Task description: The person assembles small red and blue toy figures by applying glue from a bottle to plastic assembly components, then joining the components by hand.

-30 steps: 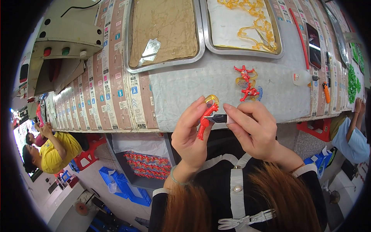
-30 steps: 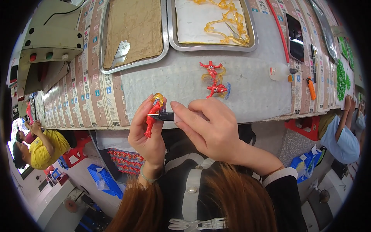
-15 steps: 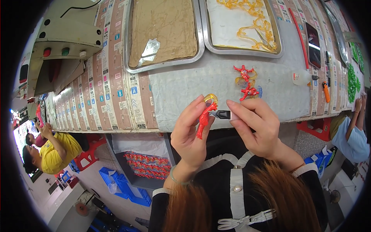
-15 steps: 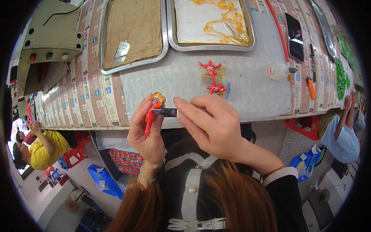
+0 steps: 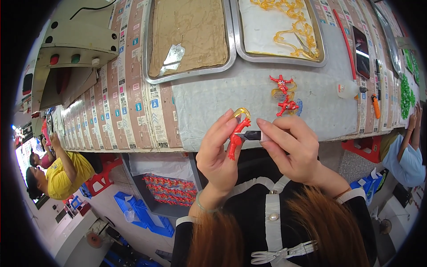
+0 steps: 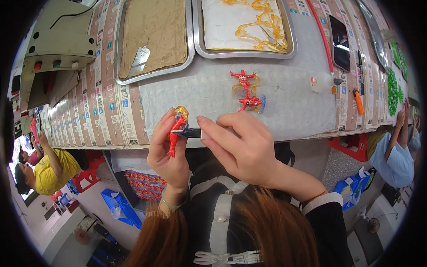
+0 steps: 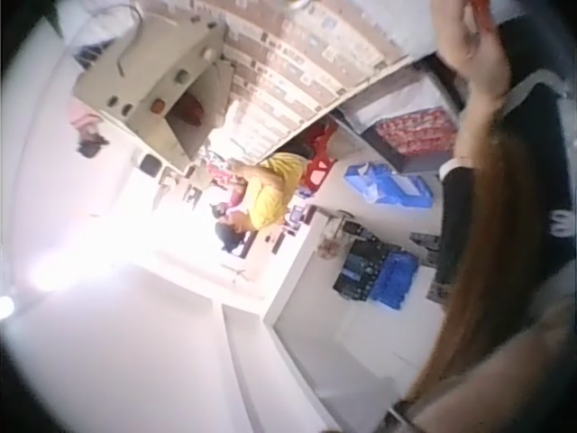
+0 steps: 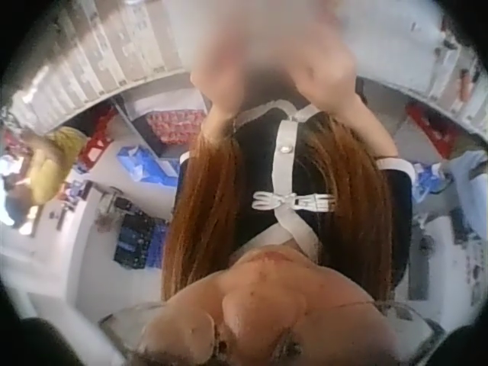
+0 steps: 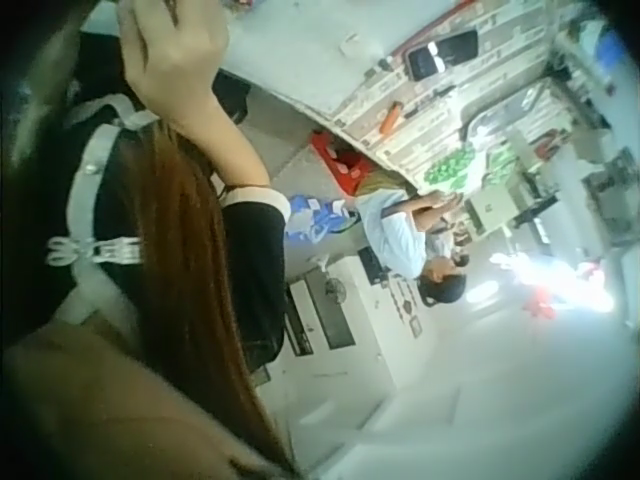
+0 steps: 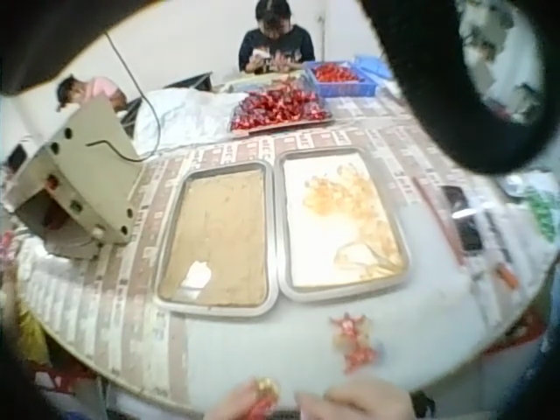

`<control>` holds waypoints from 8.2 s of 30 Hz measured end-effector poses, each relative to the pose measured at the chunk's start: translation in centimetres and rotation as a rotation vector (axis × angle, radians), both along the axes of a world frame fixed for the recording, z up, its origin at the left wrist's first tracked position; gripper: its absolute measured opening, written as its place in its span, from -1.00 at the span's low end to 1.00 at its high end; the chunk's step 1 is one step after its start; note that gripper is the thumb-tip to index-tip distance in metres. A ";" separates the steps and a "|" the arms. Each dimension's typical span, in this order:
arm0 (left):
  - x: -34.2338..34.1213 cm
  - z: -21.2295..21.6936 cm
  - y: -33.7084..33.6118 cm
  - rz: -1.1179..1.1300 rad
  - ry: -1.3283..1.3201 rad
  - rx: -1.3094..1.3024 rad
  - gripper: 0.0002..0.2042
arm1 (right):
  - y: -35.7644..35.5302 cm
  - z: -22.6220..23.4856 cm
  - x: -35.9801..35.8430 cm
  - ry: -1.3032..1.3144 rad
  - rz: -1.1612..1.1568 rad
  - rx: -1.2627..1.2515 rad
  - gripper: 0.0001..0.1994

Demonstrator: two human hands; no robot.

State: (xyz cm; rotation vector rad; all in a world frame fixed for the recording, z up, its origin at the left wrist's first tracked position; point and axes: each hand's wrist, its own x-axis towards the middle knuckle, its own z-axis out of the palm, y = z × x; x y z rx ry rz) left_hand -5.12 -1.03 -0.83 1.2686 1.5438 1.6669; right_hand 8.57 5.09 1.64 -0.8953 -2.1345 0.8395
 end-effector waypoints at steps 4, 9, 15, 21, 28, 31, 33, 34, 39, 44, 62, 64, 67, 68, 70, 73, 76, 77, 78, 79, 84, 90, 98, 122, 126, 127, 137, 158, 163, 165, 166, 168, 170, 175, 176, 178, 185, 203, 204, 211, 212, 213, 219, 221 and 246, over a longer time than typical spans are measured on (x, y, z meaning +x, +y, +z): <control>0.5 0.1 0.1 0.007 -0.240 -0.023 -0.68 | 0.0 0.3 0.5 0.072 -0.042 -0.033 -0.73; 0.2 0.6 -0.3 -0.064 -0.580 -0.126 -0.70 | 0.8 -0.6 2.8 0.271 -0.238 -0.376 -0.71; -0.2 1.7 -0.4 -0.197 -0.805 -0.203 -0.70 | 4.9 -3.3 7.7 -0.191 -0.549 -0.141 -0.70; 0.0 2.0 -0.4 -0.213 -0.753 -0.211 -0.69 | 5.6 -5.1 9.1 -0.420 -0.590 -0.113 -0.69; 0.8 2.3 -0.3 -0.019 -0.726 -0.316 -0.68 | 5.6 -5.6 8.9 -0.423 -0.557 -0.014 -0.70; 1.1 2.0 -0.1 -0.053 -0.720 -0.282 -0.72 | 5.5 -5.5 8.8 -0.391 -0.560 0.014 -0.70; 1.5 1.7 0.3 -0.121 -0.741 -0.259 -0.74 | 5.5 -5.3 9.2 -0.424 -0.591 0.009 -0.71; 1.6 1.6 0.5 -0.133 -0.736 -0.283 -0.76 | 5.4 -5.2 9.5 -0.441 -0.591 -0.015 -0.72; 1.8 1.1 0.6 -0.148 -0.720 -0.314 -0.77 | 4.3 -0.9 9.5 -0.150 -0.608 0.219 -0.80; 2.4 1.8 1.0 -0.177 -0.725 -0.356 -0.79 | 9.1 0.5 16.4 -0.077 -0.850 0.048 -0.79; 3.3 2.6 1.9 -0.442 -0.726 -0.465 -0.77 | 6.7 6.7 11.7 0.520 -0.269 -0.434 -0.87; 3.3 2.6 1.8 -0.465 -0.716 -0.469 -0.78 | 5.2 6.6 8.4 0.539 -0.126 -0.568 -0.90; 3.4 2.8 1.6 -0.508 -0.685 -0.455 -0.79 | 4.2 5.9 5.7 0.409 -0.030 -0.754 -0.93; 3.3 3.0 1.6 -0.533 -0.668 -0.439 -0.79 | 4.3 5.6 5.4 0.408 -0.032 -0.753 -0.93; 3.4 3.4 1.5 -0.507 -0.681 -0.459 -0.80 | 4.8 4.5 5.0 0.101 -0.191 -0.453 -0.92; 3.3 3.4 1.4 -0.478 -0.725 -0.490 -0.82 | 3.6 5.2 4.7 0.309 -0.130 -0.549 -0.91; 3.5 3.1 1.4 -0.488 -0.805 -0.516 -0.85 | 4.0 4.8 4.4 0.156 -0.068 -0.310 -0.90; 3.5 3.0 1.4 -0.489 -0.855 -0.533 -0.87 | 4.6 4.3 4.4 0.190 -0.203 -0.315 -0.89; 3.5 2.9 1.4 -0.484 -0.856 -0.533 -0.87 | 4.9 3.9 4.4 0.226 -0.328 -0.324 -0.88; 3.5 2.8 1.3 -0.468 -0.846 -0.566 -0.88 | 4.9 3.8 4.4 0.225 -0.324 -0.326 -0.88; 3.5 3.3 1.5 -0.508 -0.861 -0.635 -0.90 | 4.6 4.4 4.2 -0.052 -0.002 -0.042 -0.91; 3.4 3.6 1.5 -0.499 -0.826 -0.696 -0.90 | 5.0 4.0 4.0 -0.003 -0.051 -0.065 -0.91; 3.0 3.4 1.8 -0.517 -0.875 -0.773 -0.87 | 5.5 4.8 3.7 -0.014 -0.108 -0.295 -0.89; 2.3 3.7 2.0 -0.568 -0.947 -0.774 -0.86 | 9.7 8.0 11.6 0.382 -0.552 -0.059 -0.83; 2.3 3.8 2.0 -0.537 -0.950 -0.751 -0.86 | 13.4 6.8 19.3 0.011 -0.700 -0.234 -0.78; 2.2 3.6 2.0 -0.531 -0.957 -0.713 -0.86 | 13.9 5.7 20.3 -0.157 -0.663 -0.251 -0.76; 2.6 3.3 1.6 -0.560 -0.745 -0.412 -0.78 | 15.0 -1.4 21.5 -0.563 -0.366 -0.460 -0.75; 2.2 1.3 1.9 -0.198 0.245 0.115 -0.47 | 1.9 2.2 4.5 0.009 0.085 -0.217 -0.75; 1.6 1.7 1.6 -0.153 0.359 0.152 -0.50 | 1.8 1.5 3.7 0.086 0.084 -0.280 -0.78; 1.5 1.8 1.5 -0.145 0.397 0.158 -0.52 | 1.8 1.2 3.6 0.118 0.067 -0.281 -0.80; 1.5 1.8 1.4 -0.131 0.409 0.180 -0.52 | 1.8 1.0 3.5 0.156 0.084 -0.335 -0.81; 1.5 1.9 1.4 -0.120 0.419 0.205 -0.53 | 1.8 0.7 3.4 0.193 0.097 -0.386 -0.82; 1.7 2.2 1.4 -0.117 0.454 0.238 -0.51 | 1.8 0.2 3.3 0.427 0.133 -0.678 -0.84; 1.8 2.9 1.0 -0.171 0.463 0.222 -0.48 | 2.0 -1.0 3.4 0.612 0.214 -0.984 -0.86; 1.8 3.1 0.9 -0.182 0.454 0.216 -0.47 | 2.0 -1.0 3.3 0.635 0.210 -1.027 -0.88; 2.2 3.9 0.8 -0.127 0.392 0.160 -0.48 | 2.1 -1.0 3.3 0.647 0.226 -1.031 -0.87; 2.3 2.1 0.8 -0.133 0.351 0.067 -0.58 | 1.5 0.1 2.0 0.751 -0.045 -1.140 -0.80; 3.4 1.5 0.3 -0.043 0.556 0.221 -0.51 | 0.5 1.2 0.7 0.366 -0.178 -0.469 -0.77; 3.4 1.6 0.3 -0.049 0.545 0.216 -0.50 | 0.5 1.3 0.8 0.357 -0.162 -0.459 -0.76; 3.3 1.0 0.4 -0.055 0.521 0.278 -0.49 | 0.5 1.4 0.9 0.341 -0.136 -0.405 -0.78; 3.3 1.1 0.4 -0.043 0.537 0.285 -0.49 | 0.5 1.4 0.9 0.341 -0.132 -0.386 -0.78; 3.3 1.1 0.5 -0.033 0.552 0.293 -0.50 | 0.6 1.4 0.9 0.341 -0.129 -0.365 -0.79; 3.1 1.2 0.5 -0.052 0.585 0.293 -0.49 | 0.6 1.4 0.9 0.334 -0.118 -0.348 -0.79; 3.1 1.1 0.4 -0.046 0.540 0.282 -0.49 | 0.5 1.5 0.9 0.376 -0.096 -0.396 -0.79; 3.2 2.4 -0.2 -0.145 -0.676 -0.043 -0.67 | 1.0 1.9 1.5 0.348 -0.037 -0.653 -0.82</control>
